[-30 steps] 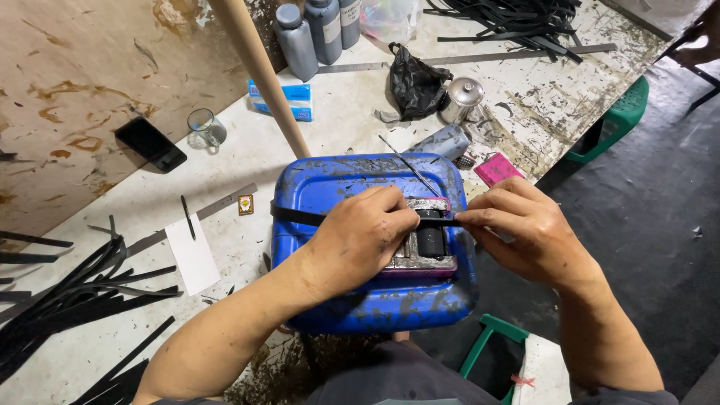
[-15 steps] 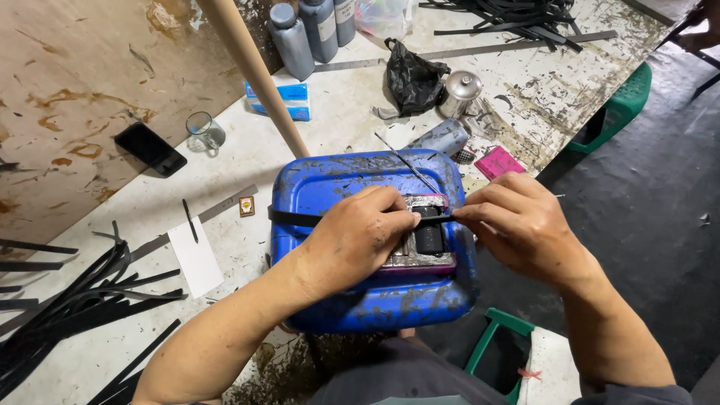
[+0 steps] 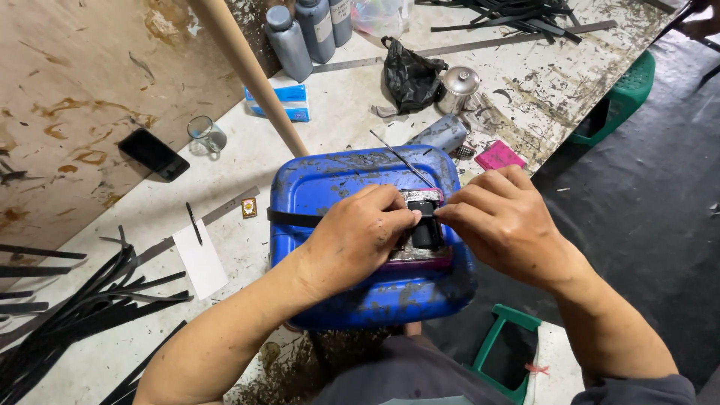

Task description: The person cuts black leather straps with scissors, then rubs them on a small heated device to flatten or shape them. After processing, the straps are hung on a wall rack using colored clips to dry or cool.

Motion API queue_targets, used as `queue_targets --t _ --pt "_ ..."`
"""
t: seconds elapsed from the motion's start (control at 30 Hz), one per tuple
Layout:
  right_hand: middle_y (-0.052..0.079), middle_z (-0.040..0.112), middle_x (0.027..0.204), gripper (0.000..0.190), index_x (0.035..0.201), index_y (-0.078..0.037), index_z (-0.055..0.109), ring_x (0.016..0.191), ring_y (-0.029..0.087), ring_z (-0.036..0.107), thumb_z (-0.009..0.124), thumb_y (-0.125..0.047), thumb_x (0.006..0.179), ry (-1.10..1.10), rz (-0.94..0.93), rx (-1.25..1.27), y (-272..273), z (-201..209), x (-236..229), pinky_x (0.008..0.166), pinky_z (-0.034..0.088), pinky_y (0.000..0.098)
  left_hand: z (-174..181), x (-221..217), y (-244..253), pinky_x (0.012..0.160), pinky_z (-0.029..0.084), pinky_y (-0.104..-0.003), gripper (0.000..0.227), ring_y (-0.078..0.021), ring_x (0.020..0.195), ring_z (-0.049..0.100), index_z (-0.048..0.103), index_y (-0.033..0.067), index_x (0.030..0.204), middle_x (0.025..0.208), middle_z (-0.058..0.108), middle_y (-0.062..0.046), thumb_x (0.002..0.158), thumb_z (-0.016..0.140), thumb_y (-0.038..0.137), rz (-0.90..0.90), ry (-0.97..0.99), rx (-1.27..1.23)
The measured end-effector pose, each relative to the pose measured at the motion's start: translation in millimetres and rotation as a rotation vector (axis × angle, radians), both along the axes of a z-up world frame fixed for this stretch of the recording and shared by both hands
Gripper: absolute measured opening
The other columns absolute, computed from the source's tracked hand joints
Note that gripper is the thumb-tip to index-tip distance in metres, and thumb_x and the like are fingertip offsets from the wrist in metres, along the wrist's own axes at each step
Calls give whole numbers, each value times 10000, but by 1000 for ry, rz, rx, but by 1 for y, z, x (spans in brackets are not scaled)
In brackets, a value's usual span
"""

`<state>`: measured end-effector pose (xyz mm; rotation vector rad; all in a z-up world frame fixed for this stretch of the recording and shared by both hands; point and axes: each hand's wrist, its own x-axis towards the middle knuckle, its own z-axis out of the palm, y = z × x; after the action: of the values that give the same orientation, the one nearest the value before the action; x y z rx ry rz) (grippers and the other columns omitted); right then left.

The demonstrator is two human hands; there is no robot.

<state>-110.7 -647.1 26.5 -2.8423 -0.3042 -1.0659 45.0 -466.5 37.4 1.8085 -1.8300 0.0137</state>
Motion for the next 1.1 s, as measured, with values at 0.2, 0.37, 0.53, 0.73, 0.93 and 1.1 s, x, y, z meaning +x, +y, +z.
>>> queue_targets --t 0.2,0.37,0.53,0.73,0.93,1.1 --pt "-41 716 954 53 992 -183 711 834 226 605 687 -141 1014 92 -31 -72 -21 0 -21 770 373 380 -17 8 0 668 499 -473 123 -352 783 594 703 42 1019 905 584 -125 936 635 -17 -106 66 -91" --pt "-27 720 979 25 1007 -164 717 854 244 604 700 -183 1006 96 9 -89 -8 7 -8 779 385 413 -18 5 -3 660 476 -481 63 -357 767 571 632 69 894 873 553 -123 919 627 11 -80 39 -58" --pt "-12 710 944 75 961 -150 689 834 263 591 652 -156 1026 73 18 -96 -6 5 -6 764 387 410 -16 5 -2 654 466 -476 68 -355 747 556 628 73 888 855 540 -124 943 622 33 -80 42 -70" --pt "-6 718 955 42 990 -159 717 811 242 590 757 -148 982 105 -55 -64 -32 -7 -28 741 378 393 -18 10 -2 680 494 -476 64 -351 792 594 630 59 906 903 575 -120 927 639 -1 -90 45 -70" --pt "22 719 961 112 1025 -106 726 816 257 563 748 -200 968 112 87 45 -12 6 -9 767 412 407 -19 7 -5 659 469 -491 117 -367 756 562 586 57 822 862 548 -131 928 618 16 -87 7 -53" --pt "52 688 915 76 968 -93 691 767 278 536 676 -156 1008 91 81 47 -14 2 -11 703 408 402 -13 6 -1 647 474 -484 53 -356 765 579 638 67 910 881 565 -116 960 641 49 -87 57 -50"
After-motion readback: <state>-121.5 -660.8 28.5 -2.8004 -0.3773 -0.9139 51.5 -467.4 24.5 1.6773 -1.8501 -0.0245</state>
